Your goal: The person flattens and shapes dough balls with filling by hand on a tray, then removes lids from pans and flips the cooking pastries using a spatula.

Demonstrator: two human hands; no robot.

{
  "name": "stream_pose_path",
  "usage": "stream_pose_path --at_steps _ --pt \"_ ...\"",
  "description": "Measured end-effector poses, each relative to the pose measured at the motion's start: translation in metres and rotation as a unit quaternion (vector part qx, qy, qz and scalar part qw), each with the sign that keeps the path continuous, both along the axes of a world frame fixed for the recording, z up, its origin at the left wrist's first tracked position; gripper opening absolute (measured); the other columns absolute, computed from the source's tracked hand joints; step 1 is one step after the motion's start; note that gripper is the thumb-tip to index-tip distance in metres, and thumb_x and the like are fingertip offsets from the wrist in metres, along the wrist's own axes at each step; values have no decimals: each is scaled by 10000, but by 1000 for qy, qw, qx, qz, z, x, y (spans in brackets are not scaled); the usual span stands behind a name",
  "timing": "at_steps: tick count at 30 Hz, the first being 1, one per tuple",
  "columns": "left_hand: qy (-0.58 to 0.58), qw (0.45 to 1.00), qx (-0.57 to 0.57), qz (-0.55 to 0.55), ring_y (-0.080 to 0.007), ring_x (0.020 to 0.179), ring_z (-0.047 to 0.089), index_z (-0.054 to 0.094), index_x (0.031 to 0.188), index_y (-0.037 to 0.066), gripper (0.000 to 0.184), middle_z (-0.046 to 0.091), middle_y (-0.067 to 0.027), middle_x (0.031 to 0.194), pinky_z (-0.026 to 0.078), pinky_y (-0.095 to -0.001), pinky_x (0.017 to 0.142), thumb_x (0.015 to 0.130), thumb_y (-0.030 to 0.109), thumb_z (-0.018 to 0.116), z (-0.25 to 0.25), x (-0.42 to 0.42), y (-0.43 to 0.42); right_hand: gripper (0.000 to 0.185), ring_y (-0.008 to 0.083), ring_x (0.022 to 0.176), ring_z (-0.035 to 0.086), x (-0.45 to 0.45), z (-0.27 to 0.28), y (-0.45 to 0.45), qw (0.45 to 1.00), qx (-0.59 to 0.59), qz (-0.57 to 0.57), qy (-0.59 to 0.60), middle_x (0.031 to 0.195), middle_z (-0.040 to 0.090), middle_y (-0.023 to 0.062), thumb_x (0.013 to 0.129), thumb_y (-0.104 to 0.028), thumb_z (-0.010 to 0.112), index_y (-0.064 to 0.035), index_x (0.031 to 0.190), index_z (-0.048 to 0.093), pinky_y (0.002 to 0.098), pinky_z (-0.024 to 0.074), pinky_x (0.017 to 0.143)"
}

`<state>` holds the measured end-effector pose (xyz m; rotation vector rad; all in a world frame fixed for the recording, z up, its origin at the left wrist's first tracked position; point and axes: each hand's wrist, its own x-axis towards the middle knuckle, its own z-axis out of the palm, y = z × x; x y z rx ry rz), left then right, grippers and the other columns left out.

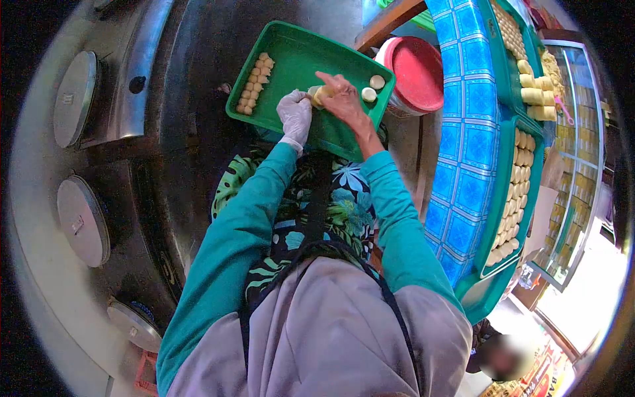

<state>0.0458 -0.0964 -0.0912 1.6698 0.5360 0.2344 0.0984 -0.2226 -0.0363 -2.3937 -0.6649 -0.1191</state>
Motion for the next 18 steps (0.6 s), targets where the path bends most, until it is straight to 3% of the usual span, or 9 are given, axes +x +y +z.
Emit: stream_pose_path --at_steps 2,4,8,10,11,16,17,18 --pt "7 1000 -1 6 -86 593 571 676 777 -6 89 655 -25 678 454 -251 533 785 81 660 6 1 -2 396 364 825 584 17 0 -3 999 -26 -16 -39 866 584 170 765 -98 617 -119 1161 630 470 511 701" --pt "57 998 -18 13 -183 691 647 687 903 -36 197 679 -126 750 504 -315 660 727 50 670 31 1 -4 393 361 837 582 26 -4 -9 995 -53 -35 -78 871 586 166 763 -107 631 -119 1155 632 465 511 709" --pt "26 997 -54 47 -183 706 655 679 950 -36 245 688 -123 767 509 -303 667 719 46 684 2 3 -4 278 347 889 570 33 -5 -13 986 -89 -29 -140 875 585 147 753 -134 676 -90 1027 663 439 498 706" --pt "13 998 -3 64 -174 695 651 672 995 -24 288 687 -122 772 508 -300 660 714 36 686 -2 -1 -3 185 354 837 580 16 -6 -11 986 -73 -82 -122 854 589 157 742 -137 683 -66 912 665 448 490 679" --pt "15 998 -3 64 -174 695 651 672 995 -24 288 687 -122 772 508 -300 660 714 36 686 -1 -2 -3 149 367 763 591 4 -10 -5 991 -48 -121 -27 801 601 176 727 -167 695 -46 800 648 466 486 663" --pt "44 996 43 58 -154 673 639 665 1016 -31 320 677 -99 752 507 -298 636 701 20 684 8 -2 -4 178 374 726 605 -19 -27 4 988 45 -133 65 749 629 189 715 -203 701 -35 756 656 476 487 664" --pt "8 997 -33 67 -132 675 634 664 1022 -30 331 678 -93 753 503 -292 625 695 15 687 6 0 -6 173 377 731 605 -20 -29 6 986 42 -144 71 752 630 189 715 -198 699 -37 766 659 477 487 666" --pt "9 997 -32 66 -132 675 634 664 1022 -30 331 678 -93 753 503 -292 625 695 15 687 11 1 -6 168 380 736 605 -21 -29 8 984 40 -156 76 755 630 188 715 -193 697 -40 775 663 477 486 668"
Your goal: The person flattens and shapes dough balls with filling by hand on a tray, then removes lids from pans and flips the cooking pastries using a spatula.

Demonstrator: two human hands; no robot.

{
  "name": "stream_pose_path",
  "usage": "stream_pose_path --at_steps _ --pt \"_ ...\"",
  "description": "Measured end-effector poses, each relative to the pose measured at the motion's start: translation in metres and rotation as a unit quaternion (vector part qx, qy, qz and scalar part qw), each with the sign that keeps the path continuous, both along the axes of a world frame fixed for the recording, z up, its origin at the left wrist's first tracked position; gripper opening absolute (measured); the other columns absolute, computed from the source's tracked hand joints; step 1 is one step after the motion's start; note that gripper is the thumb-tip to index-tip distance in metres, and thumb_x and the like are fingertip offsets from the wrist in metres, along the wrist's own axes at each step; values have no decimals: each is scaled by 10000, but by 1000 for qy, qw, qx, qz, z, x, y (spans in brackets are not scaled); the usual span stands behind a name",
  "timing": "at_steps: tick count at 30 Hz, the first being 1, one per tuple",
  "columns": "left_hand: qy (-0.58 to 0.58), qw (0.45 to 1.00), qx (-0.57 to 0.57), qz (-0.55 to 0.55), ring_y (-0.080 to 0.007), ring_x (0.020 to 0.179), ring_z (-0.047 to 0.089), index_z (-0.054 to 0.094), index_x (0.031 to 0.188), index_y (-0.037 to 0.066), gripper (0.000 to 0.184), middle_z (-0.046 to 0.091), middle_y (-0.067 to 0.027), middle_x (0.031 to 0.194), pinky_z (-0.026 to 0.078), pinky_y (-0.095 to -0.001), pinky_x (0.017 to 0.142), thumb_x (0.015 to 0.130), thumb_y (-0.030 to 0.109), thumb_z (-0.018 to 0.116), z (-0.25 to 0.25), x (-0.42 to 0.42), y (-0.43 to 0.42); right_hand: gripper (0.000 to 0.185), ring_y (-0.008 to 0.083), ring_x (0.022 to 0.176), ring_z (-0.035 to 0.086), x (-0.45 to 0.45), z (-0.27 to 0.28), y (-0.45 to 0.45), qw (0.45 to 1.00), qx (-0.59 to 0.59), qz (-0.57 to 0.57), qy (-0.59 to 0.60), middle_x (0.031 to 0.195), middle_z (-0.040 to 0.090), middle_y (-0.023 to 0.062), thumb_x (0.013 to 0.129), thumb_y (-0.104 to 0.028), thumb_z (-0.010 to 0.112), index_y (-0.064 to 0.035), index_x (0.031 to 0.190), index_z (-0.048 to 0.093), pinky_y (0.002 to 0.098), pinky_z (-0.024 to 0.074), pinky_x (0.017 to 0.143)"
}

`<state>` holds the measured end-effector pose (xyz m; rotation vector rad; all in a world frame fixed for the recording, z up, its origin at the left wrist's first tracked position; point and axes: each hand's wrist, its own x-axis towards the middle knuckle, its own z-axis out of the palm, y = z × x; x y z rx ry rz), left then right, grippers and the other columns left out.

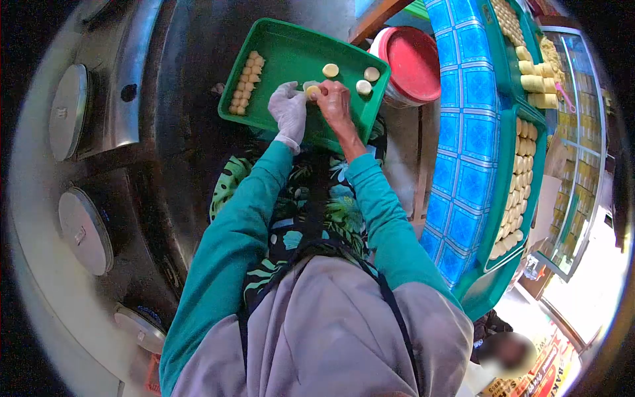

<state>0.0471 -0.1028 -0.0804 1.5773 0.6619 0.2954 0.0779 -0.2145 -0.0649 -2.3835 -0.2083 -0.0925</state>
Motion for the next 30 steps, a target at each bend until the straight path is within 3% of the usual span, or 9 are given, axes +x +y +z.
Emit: stream_pose_path --at_steps 3,6,8,13,15,21,24,27,30 --pt "4 994 -99 -50 -123 689 623 629 1050 -58 332 668 -66 800 496 -241 601 741 40 698 13 11 -1 154 386 741 603 1 4 2 999 14 20 -22 751 630 190 709 -174 684 -33 766 660 476 485 666" --pt "62 989 -76 -112 -191 713 658 690 958 -24 283 699 -135 805 502 -316 672 741 157 676 25 18 10 135 384 721 609 2 10 -7 998 25 63 11 738 637 191 698 -147 674 -20 742 656 476 482 645" --pt "68 961 78 -256 -280 753 672 709 893 8 275 698 -163 833 504 -356 713 774 244 633 45 18 22 135 388 716 612 4 2 -5 999 27 44 10 731 639 195 685 -141 680 -14 720 650 472 485 650" --pt "139 953 179 -201 -339 821 665 717 860 33 230 679 -194 835 505 -407 804 771 173 559 23 8 27 122 322 608 644 10 1 -1 998 60 7 13 669 651 170 672 -123 711 -14 707 670 415 514 574" --pt "106 956 194 -190 -343 821 663 717 862 31 230 678 -197 840 500 -398 835 759 152 551 18 -1 17 122 168 554 644 10 3 -4 968 168 -34 183 650 672 105 718 -92 749 -8 799 711 295 488 460" --pt "35 976 177 -120 -339 796 662 731 857 59 252 691 -164 845 503 -377 865 717 76 523 21 -3 3 152 118 532 613 18 5 -11 943 225 -19 242 682 675 85 749 -92 757 23 824 693 236 460 424" --pt "43 991 79 -102 -284 759 673 730 855 80 213 688 -141 787 530 -364 803 726 87 560 26 -1 4 159 114 514 597 14 15 -14 905 313 -47 284 674 667 72 753 -98 764 15 831 684 231 443 410" --pt "67 896 -437 -46 -229 732 668 673 883 35 142 673 -95 823 543 -356 698 803 144 630 25 10 8 136 110 505 590 14 20 -17 873 373 -44 313 662 657 63 760 -91 758 6 817 681 226 430 399" --pt "34 864 -499 -65 -237 769 670 655 960 -2 175 668 -101 874 543 -337 706 822 100 626 33 2 10 117 110 516 599 13 26 -22 852 384 -69 348 681 664 68 761 -72 745 8 821 683 224 439 406"
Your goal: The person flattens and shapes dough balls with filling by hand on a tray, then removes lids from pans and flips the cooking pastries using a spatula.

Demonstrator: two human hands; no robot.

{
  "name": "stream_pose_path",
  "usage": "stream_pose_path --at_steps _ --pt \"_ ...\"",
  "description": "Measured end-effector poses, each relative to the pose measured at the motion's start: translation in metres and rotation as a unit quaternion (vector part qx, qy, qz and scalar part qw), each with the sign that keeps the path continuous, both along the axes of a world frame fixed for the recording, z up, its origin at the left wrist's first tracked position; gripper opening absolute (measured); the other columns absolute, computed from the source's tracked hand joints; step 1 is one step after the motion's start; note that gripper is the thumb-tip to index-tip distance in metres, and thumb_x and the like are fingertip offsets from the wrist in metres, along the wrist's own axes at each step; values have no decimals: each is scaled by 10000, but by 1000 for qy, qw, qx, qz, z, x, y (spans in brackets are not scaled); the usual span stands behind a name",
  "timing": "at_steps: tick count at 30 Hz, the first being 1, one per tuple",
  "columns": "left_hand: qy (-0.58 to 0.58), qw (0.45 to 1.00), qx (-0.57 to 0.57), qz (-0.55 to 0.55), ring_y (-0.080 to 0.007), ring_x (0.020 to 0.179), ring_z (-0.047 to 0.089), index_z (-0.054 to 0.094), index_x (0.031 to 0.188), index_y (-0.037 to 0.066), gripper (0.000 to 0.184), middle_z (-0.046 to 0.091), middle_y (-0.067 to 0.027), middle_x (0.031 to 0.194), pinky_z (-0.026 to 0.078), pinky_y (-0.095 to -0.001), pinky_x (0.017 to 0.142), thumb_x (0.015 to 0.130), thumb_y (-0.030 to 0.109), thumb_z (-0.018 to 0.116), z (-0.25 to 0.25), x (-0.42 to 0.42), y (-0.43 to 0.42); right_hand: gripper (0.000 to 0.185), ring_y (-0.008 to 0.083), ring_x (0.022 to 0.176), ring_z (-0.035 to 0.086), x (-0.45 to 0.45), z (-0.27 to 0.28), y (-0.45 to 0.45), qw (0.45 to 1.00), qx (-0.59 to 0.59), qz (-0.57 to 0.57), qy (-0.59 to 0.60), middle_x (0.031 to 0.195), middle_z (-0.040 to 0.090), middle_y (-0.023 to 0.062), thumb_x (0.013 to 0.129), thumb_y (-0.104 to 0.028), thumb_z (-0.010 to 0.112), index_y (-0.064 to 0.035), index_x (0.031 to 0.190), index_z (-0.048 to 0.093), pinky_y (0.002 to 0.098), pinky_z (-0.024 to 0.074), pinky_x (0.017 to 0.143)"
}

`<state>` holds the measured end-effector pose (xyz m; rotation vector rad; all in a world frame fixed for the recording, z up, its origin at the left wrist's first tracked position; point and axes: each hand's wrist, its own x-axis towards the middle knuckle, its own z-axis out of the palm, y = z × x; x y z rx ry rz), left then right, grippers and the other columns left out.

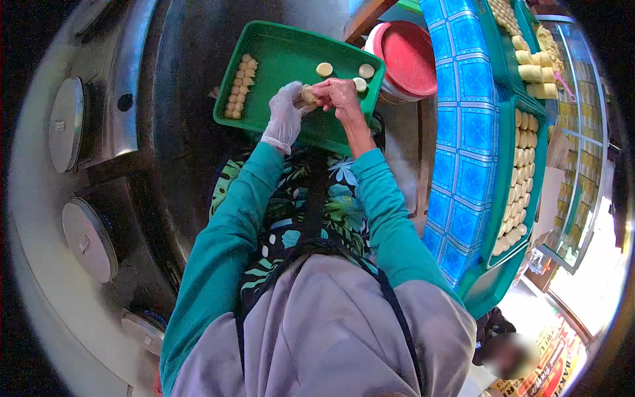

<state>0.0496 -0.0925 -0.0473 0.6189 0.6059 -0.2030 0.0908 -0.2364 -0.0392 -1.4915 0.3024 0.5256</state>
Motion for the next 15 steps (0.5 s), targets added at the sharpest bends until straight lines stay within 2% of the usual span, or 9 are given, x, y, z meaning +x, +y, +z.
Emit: stream_pose_path --at_steps 3,4,6,8,10,11,12,14,15 --pt "-76 991 46 -97 -218 826 668 627 1059 -8 236 666 -114 920 543 -317 726 833 63 621 5 -1 2 94 109 531 609 -2 -2 1 998 -4 15 -55 698 670 73 773 -60 721 9 824 684 218 448 417" --pt "-79 991 46 -97 -218 826 668 627 1059 -8 236 666 -114 920 543 -317 726 833 63 621 5 -1 3 94 109 531 609 -2 1 1 998 -4 16 -58 698 670 73 773 -60 721 9 824 684 218 448 417" --pt "-96 982 60 -149 -211 895 654 574 1131 -23 276 643 -107 1039 549 -316 768 882 92 604 6 -4 6 84 112 549 619 -10 16 0 993 -37 51 -99 709 673 76 796 -66 695 13 822 685 213 451 429" --pt "-98 988 52 -111 -214 911 652 556 1151 -21 294 637 -105 1047 551 -312 768 880 77 610 14 -7 5 133 106 550 609 -24 34 4 995 -32 6 -94 714 665 60 833 -118 679 14 843 685 206 421 422" --pt "-97 992 43 -73 -218 926 650 538 1172 -19 314 631 -103 1056 552 -309 768 879 63 616 26 -10 6 175 98 537 591 -37 27 4 975 -52 -194 -95 724 653 45 849 -171 680 3 867 688 198 376 411" --pt "-81 993 32 -76 -219 924 650 533 1171 -24 317 631 -107 1057 554 -308 753 878 65 619 31 -11 7 211 89 534 562 -42 23 3 980 -6 -198 -28 729 634 29 847 -221 702 -15 889 679 201 355 423" --pt "-64 994 20 -81 -220 921 651 528 1169 -29 321 631 -111 1058 556 -307 737 877 67 622 34 -13 7 211 89 534 562 -44 17 4 979 -7 -199 -30 729 634 29 847 -221 702 -15 889 679 201 355 423" --pt "-68 994 11 -79 -222 890 659 557 1135 -31 291 640 -116 1040 567 -309 733 874 76 626 38 -15 7 230 82 534 534 -47 4 8 955 217 -175 104 731 624 14 826 -240 734 -32 895 667 206 359 437" --pt "-70 995 5 -75 -223 860 667 585 1102 -34 264 649 -122 1022 577 -311 728 871 85 630 37 -16 8 261 107 521 549 -46 1 12 941 257 -200 91 693 614 -1 773 -255 786 -35 860 676 241 390 433"
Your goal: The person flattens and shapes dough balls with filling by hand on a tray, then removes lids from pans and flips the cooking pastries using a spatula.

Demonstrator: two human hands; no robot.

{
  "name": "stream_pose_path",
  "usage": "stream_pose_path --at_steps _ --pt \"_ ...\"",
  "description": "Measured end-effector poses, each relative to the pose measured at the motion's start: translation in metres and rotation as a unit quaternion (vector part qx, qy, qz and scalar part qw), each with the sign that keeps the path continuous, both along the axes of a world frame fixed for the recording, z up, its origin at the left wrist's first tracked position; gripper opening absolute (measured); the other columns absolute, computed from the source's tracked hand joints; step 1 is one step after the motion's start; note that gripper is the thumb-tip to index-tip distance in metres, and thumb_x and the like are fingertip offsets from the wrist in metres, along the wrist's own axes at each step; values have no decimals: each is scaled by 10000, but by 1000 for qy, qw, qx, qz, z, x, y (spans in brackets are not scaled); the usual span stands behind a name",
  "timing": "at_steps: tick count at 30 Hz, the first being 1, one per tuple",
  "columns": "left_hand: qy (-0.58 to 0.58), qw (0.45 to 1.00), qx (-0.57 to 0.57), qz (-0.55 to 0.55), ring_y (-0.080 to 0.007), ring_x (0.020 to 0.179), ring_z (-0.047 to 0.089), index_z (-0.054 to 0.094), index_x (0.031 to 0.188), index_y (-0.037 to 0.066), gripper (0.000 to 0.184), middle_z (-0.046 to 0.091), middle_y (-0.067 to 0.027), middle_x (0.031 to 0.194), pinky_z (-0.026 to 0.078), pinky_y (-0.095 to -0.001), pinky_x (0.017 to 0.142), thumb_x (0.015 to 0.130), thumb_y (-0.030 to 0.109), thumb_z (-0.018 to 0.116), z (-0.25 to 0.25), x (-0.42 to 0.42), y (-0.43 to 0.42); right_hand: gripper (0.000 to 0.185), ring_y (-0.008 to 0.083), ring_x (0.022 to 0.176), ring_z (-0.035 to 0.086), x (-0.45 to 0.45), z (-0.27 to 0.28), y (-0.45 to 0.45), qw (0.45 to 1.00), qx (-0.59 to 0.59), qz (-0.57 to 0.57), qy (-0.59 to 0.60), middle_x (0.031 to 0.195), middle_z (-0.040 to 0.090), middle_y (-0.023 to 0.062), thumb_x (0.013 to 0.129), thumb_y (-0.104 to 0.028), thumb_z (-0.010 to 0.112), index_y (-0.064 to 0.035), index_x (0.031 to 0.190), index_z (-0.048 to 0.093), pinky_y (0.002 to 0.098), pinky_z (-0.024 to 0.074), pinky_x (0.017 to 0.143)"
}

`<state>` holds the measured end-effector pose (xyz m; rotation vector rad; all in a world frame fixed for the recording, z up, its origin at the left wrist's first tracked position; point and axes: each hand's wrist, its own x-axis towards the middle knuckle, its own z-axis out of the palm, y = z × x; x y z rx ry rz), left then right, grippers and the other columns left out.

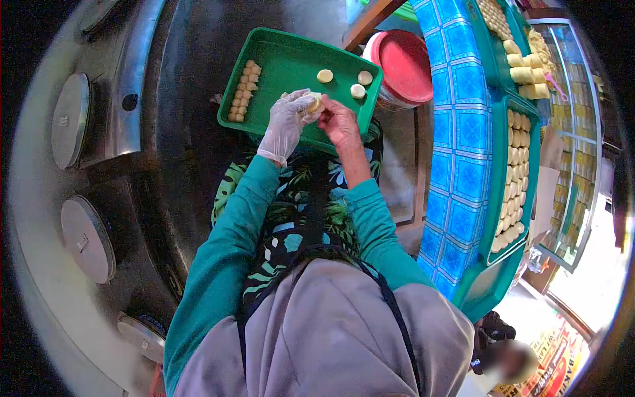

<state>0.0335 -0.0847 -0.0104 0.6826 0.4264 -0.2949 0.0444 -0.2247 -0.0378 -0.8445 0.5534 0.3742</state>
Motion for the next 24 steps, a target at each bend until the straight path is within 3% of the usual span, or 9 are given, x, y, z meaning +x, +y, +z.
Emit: stream_pose_path --at_steps 4,7,9,10,17,20,21,23,24 --pt "-8 994 103 -19 -202 813 669 626 1042 -15 212 666 -102 950 565 -288 686 860 92 642 -9 -2 6 162 105 557 562 -3 13 6 996 -70 3 -46 697 618 -3 809 -191 751 -52 851 679 286 426 469" --pt "-1 989 141 37 -174 755 661 653 994 -6 188 674 -79 877 536 -261 630 836 93 667 -15 -5 0 93 170 621 604 -16 25 17 922 -349 62 -153 712 620 38 816 -105 705 -42 876 675 344 469 526" --pt "32 994 71 74 -157 735 648 654 988 -5 194 675 -73 861 511 -249 603 819 87 683 -16 -7 -4 170 247 683 612 -25 24 19 631 -602 59 -485 805 617 101 796 -72 663 -23 959 662 369 483 561" --pt "33 994 69 74 -157 735 648 654 988 -5 194 675 -73 861 511 -249 603 819 87 683 -14 -8 -4 279 307 804 592 -32 21 18 556 -671 125 -473 913 597 145 766 -74 655 -25 1040 643 393 485 618" --pt "15 1000 17 -19 -182 777 655 634 992 -7 160 673 -94 897 533 -289 689 846 58 634 10 -21 1 233 316 918 533 -64 72 10 468 -715 110 -507 947 591 133 797 -152 658 -58 1011 665 411 434 791" --pt "23 998 -30 -47 -195 817 660 615 1030 -12 185 668 -108 930 544 -319 750 859 57 613 25 -26 -1 185 236 899 560 -61 63 -1 694 -609 -23 -384 969 634 92 827 -204 680 -44 912 713 358 440 826" --pt "23 997 -43 -62 -202 837 661 604 1048 -15 200 665 -116 952 548 -336 783 862 58 605 28 -28 -2 185 236 899 560 -54 56 -7 694 -611 -25 -381 969 634 92 827 -204 680 -44 912 713 358 440 826" --pt "-2 995 -32 -98 -214 836 666 591 1075 -18 227 653 -121 1005 566 -347 769 863 64 607 32 -30 1 247 160 860 593 -43 49 -18 984 -115 67 -121 977 673 59 849 -185 677 -8 1019 703 308 460 795" --pt "-14 993 -26 -112 -226 835 669 559 1117 -29 277 644 -138 1024 577 -352 744 860 59 611 32 -30 2 310 117 839 612 -42 47 -17 989 -53 66 -118 986 686 41 845 -173 693 33 1075 678 273 472 772"
